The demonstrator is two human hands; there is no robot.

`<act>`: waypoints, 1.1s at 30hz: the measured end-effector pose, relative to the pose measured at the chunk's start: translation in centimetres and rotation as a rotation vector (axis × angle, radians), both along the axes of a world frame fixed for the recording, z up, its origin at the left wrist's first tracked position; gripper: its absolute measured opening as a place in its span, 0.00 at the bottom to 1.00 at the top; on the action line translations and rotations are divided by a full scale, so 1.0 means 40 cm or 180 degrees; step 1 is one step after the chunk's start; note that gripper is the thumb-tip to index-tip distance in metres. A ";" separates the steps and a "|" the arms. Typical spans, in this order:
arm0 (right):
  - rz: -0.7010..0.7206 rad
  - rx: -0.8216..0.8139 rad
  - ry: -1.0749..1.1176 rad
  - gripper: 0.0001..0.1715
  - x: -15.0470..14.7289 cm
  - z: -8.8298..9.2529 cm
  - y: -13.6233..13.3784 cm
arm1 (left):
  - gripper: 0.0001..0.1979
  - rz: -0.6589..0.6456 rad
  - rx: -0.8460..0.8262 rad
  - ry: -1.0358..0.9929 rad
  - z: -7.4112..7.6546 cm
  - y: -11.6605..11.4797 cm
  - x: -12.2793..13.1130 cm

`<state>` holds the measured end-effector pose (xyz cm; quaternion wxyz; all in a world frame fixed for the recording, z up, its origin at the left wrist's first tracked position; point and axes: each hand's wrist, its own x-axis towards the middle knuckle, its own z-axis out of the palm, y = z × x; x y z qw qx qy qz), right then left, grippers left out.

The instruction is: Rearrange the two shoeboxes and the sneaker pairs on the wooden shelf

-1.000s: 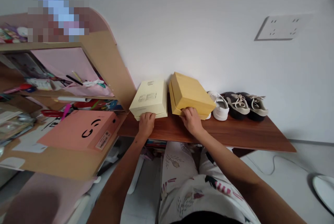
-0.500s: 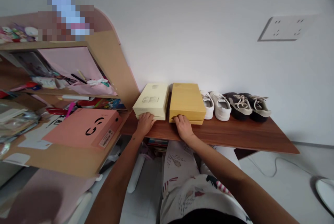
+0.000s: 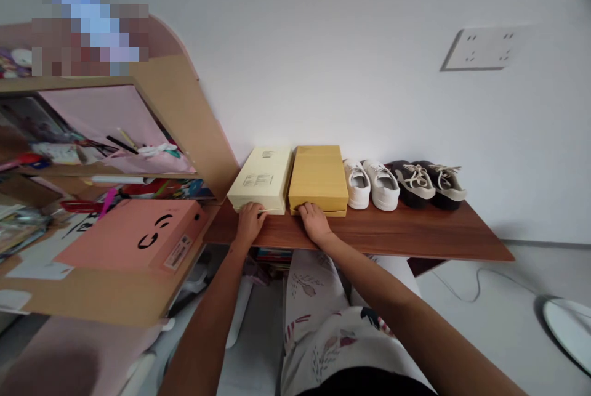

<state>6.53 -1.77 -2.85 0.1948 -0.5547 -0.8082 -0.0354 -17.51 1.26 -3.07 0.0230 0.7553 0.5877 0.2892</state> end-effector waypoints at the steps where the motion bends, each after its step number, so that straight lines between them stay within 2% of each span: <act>1: 0.0003 -0.0011 -0.0002 0.14 0.001 0.000 0.001 | 0.03 0.0017 -0.0004 -0.0031 0.002 0.000 0.001; 10: 0.0037 0.0020 0.0005 0.16 0.009 -0.005 -0.003 | 0.03 0.0208 0.0029 -0.0217 0.011 -0.011 0.015; 15: -0.0076 0.0172 0.0253 0.17 0.012 -0.007 -0.043 | 0.05 0.0582 0.0287 -0.0384 0.006 -0.032 0.038; 18: 0.0008 0.0326 0.0679 0.17 0.058 -0.013 -0.086 | 0.13 0.0993 0.0533 -0.0621 0.007 -0.071 0.095; 20: -0.0063 0.0559 0.1058 0.19 0.129 -0.020 -0.116 | 0.19 0.1172 0.0804 -0.0859 0.014 -0.111 0.169; 22: -0.0508 0.0907 0.1491 0.20 0.228 -0.026 -0.134 | 0.20 0.0888 0.0974 -0.1047 0.025 -0.154 0.277; 23: -0.0865 0.1090 0.1698 0.22 0.283 -0.026 -0.134 | 0.19 0.0586 0.0988 -0.1129 0.031 -0.172 0.343; 25: -0.1554 0.1335 0.2016 0.28 0.390 -0.019 -0.114 | 0.17 -0.0277 0.0771 -0.1179 0.045 -0.190 0.494; 27: -0.1900 0.1239 0.2208 0.35 0.475 -0.006 -0.073 | 0.17 -0.1065 0.0430 -0.1029 0.058 -0.175 0.650; 28: -0.1950 0.1058 0.2293 0.38 0.505 0.000 -0.050 | 0.20 -0.1193 0.0308 -0.0953 0.064 -0.155 0.723; 29: -0.1952 0.0833 0.2377 0.41 0.528 0.005 -0.029 | 0.21 -0.1069 0.0218 -0.0893 0.070 -0.129 0.788; 31: -0.1909 0.0397 0.2549 0.43 0.556 0.010 0.001 | 0.21 -0.0426 -0.0005 -0.0787 0.079 -0.069 0.885; 33: -0.1929 0.0160 0.2797 0.43 0.572 0.008 0.012 | 0.16 0.0137 -0.0188 -0.0773 0.083 -0.014 0.935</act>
